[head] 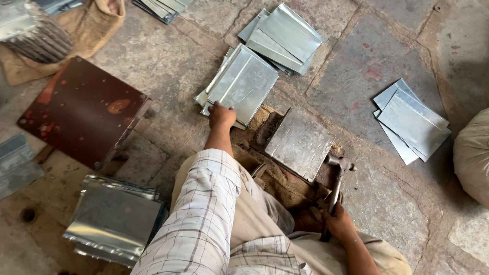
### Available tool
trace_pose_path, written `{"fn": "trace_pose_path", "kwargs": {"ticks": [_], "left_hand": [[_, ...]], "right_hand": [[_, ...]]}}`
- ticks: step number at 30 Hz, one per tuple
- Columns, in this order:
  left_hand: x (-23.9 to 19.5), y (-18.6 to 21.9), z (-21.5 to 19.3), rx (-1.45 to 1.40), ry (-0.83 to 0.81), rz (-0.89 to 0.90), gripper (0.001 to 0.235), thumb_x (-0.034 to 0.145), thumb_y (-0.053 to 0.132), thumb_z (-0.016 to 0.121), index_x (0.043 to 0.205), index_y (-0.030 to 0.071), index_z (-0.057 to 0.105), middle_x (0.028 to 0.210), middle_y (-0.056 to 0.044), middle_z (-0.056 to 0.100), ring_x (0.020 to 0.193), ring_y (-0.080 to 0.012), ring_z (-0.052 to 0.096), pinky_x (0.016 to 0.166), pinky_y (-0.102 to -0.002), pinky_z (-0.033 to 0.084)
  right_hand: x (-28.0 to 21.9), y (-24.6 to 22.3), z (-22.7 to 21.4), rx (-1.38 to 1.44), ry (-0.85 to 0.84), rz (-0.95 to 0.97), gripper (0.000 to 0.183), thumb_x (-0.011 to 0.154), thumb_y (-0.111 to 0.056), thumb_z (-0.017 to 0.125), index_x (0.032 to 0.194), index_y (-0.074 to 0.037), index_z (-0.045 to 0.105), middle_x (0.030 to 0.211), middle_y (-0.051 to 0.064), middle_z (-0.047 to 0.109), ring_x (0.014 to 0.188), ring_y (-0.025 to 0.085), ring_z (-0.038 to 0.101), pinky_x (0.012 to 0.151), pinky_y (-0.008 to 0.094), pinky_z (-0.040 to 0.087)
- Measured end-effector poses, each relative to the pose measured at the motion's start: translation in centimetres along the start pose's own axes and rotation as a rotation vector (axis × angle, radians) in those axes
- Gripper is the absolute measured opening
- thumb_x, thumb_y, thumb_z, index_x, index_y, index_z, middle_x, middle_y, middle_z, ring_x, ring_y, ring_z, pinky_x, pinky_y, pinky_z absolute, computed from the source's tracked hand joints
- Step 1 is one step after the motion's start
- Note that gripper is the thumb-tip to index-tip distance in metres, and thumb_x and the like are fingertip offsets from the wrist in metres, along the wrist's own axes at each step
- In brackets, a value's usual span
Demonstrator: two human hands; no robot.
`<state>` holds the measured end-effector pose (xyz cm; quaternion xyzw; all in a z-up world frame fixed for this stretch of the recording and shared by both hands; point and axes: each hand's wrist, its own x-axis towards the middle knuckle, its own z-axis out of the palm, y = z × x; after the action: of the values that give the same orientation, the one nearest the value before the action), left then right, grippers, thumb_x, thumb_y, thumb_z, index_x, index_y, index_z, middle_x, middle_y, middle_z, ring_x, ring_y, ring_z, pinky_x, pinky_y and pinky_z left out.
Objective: The person uses a hammer to flatten or shape small metal sheets on a metal block.
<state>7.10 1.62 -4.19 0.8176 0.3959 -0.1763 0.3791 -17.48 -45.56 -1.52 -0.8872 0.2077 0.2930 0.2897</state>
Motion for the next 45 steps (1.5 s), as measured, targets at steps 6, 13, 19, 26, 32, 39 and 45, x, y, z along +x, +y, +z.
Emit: {"fn": "trace_pose_path", "kwargs": {"ticks": [6,13,19,26,32,39,45], "left_hand": [[6.8,-1.6,1.5,-0.079,0.164,-0.017,0.092,0.095,0.043,0.066,0.158,-0.001,0.016,0.159,-0.030,0.021,0.147,-0.0453,0.030,0.117,-0.051,0.036],[10.3,-2.1,0.9,-0.244,0.113,-0.197,0.080,0.095,0.041,0.066,0.149,-0.008,0.031,0.157,-0.035,0.017,0.145,-0.0480,0.029,0.115,-0.051,0.037],[8.6,-1.2,-0.4,-0.567,0.169,-0.257,0.068,0.093,0.034,0.067,0.137,-0.015,0.050,0.153,-0.036,0.027,0.134,-0.0452,0.051,0.109,-0.044,0.050],[7.3,-0.5,-1.0,-0.480,0.182,-0.195,0.060,0.099,0.030,0.061,0.135,-0.017,0.049,0.151,-0.037,0.024,0.136,-0.0460,0.044,0.106,-0.047,0.051],[6.1,0.1,-1.3,-0.422,0.210,-0.209,0.052,0.099,0.027,0.058,0.130,-0.014,0.055,0.147,-0.032,0.035,0.127,-0.0415,0.057,0.099,-0.042,0.057],[5.9,0.4,-1.4,-0.665,0.268,-0.245,0.046,0.097,0.021,0.062,0.125,-0.015,0.054,0.142,-0.031,0.040,0.115,-0.0399,0.067,0.095,-0.037,0.064],[6.9,1.6,0.2,-0.937,0.306,-0.302,0.044,0.095,0.020,0.070,0.126,-0.004,0.050,0.131,-0.025,0.057,0.119,-0.0349,0.065,0.099,-0.040,0.058]], "right_hand": [[-0.6,0.2,-0.2,0.063,-0.025,0.022,0.049,0.086,-0.029,0.074,0.125,-0.004,0.061,0.093,0.018,0.080,0.085,0.029,0.077,0.078,0.041,0.059],[0.5,1.8,0.1,0.036,-0.025,0.066,0.047,0.082,-0.032,0.079,0.118,-0.002,0.070,0.099,0.017,0.080,0.092,0.027,0.076,0.085,0.039,0.058],[0.7,1.4,0.0,0.042,-0.045,0.101,0.048,0.081,-0.033,0.080,0.118,-0.003,0.074,0.100,0.017,0.080,0.094,0.027,0.076,0.089,0.039,0.057],[0.1,-0.4,-0.7,0.077,-0.090,0.134,0.047,0.081,-0.032,0.079,0.118,-0.002,0.074,0.100,0.016,0.081,0.094,0.027,0.076,0.089,0.039,0.057],[0.1,-0.7,-0.7,0.060,-0.087,0.194,0.048,0.083,-0.032,0.080,0.118,-0.001,0.073,0.104,0.017,0.080,0.097,0.028,0.075,0.091,0.039,0.057],[0.0,-0.9,-0.9,0.063,-0.092,0.194,0.048,0.082,-0.033,0.080,0.118,-0.002,0.073,0.103,0.017,0.080,0.097,0.028,0.075,0.090,0.039,0.056],[0.2,-1.0,-0.9,0.046,-0.089,0.205,0.050,0.082,-0.035,0.081,0.117,0.000,0.073,0.101,0.018,0.080,0.095,0.029,0.075,0.089,0.041,0.057]]}}
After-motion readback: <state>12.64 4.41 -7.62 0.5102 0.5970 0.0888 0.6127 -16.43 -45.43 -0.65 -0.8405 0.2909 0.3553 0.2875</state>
